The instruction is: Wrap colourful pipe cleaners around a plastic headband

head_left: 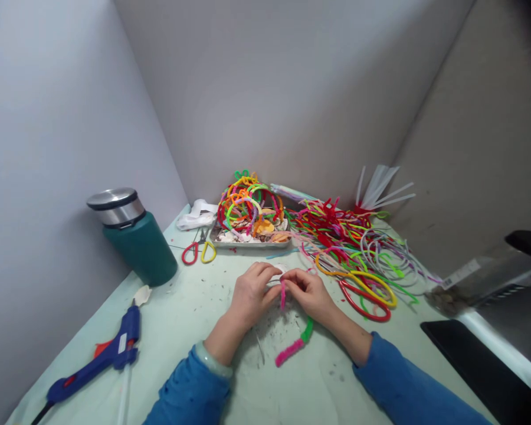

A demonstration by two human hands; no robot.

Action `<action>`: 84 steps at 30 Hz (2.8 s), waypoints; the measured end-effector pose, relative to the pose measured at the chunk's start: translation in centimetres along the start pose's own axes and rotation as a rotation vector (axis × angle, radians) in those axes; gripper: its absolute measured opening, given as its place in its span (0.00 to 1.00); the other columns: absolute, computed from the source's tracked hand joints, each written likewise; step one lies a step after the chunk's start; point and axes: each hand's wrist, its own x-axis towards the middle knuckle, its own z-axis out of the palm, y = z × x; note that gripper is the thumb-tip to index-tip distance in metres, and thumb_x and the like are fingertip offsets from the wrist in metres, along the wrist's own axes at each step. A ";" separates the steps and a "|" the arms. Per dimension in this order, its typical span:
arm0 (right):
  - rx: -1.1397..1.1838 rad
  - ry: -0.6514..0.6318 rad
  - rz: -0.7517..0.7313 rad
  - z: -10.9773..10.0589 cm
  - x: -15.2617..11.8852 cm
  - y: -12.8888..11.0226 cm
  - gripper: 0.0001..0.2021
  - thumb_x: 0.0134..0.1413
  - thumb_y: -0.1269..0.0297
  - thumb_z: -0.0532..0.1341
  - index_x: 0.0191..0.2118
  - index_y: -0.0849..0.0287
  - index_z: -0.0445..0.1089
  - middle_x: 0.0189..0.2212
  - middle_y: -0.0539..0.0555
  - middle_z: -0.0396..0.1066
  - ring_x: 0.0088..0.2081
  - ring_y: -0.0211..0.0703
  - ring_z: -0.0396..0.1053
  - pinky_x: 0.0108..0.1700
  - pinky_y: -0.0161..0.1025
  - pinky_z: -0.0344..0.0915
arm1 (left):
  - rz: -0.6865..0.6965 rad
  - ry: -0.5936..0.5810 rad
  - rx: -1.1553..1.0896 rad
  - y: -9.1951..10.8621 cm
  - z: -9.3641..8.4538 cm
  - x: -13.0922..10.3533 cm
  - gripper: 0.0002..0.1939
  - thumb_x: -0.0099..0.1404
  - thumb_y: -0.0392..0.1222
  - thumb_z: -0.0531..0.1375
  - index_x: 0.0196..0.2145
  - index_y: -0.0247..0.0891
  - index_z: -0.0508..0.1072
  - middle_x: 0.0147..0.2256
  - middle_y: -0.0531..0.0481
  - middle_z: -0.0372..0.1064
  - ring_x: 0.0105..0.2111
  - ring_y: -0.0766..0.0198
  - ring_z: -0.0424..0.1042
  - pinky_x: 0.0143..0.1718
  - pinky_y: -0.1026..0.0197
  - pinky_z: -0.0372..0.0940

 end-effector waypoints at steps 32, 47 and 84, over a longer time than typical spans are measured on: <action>-0.108 0.037 -0.023 0.1 0.0 0.1 0.09 0.53 0.62 0.57 0.33 0.61 0.70 0.20 0.47 0.63 0.22 0.34 0.58 0.25 0.31 0.55 | -0.169 0.018 -0.352 -0.6 0.3 0.4 0.10 0.59 0.44 0.59 0.27 0.36 0.74 0.30 0.46 0.71 0.33 0.63 0.68 0.37 0.62 0.63; -0.152 0.069 -0.042 0.0 -0.2 -0.8 0.08 0.53 0.62 0.56 0.33 0.60 0.70 0.19 0.47 0.63 0.22 0.34 0.58 0.25 0.32 0.55 | -0.206 -0.005 -0.469 0.0 -0.4 0.6 0.07 0.58 0.39 0.59 0.25 0.34 0.73 0.30 0.46 0.70 0.32 0.63 0.69 0.36 0.62 0.63; -0.237 -0.079 -0.187 0.0 -0.8 -1.3 0.07 0.53 0.65 0.55 0.29 0.60 0.68 0.20 0.47 0.62 0.22 0.33 0.57 0.26 0.32 0.55 | -0.829 -0.143 -0.841 -0.3 0.7 0.8 0.20 0.44 0.53 0.66 0.20 0.32 0.68 0.15 0.56 0.59 0.13 0.73 0.56 0.13 0.69 0.53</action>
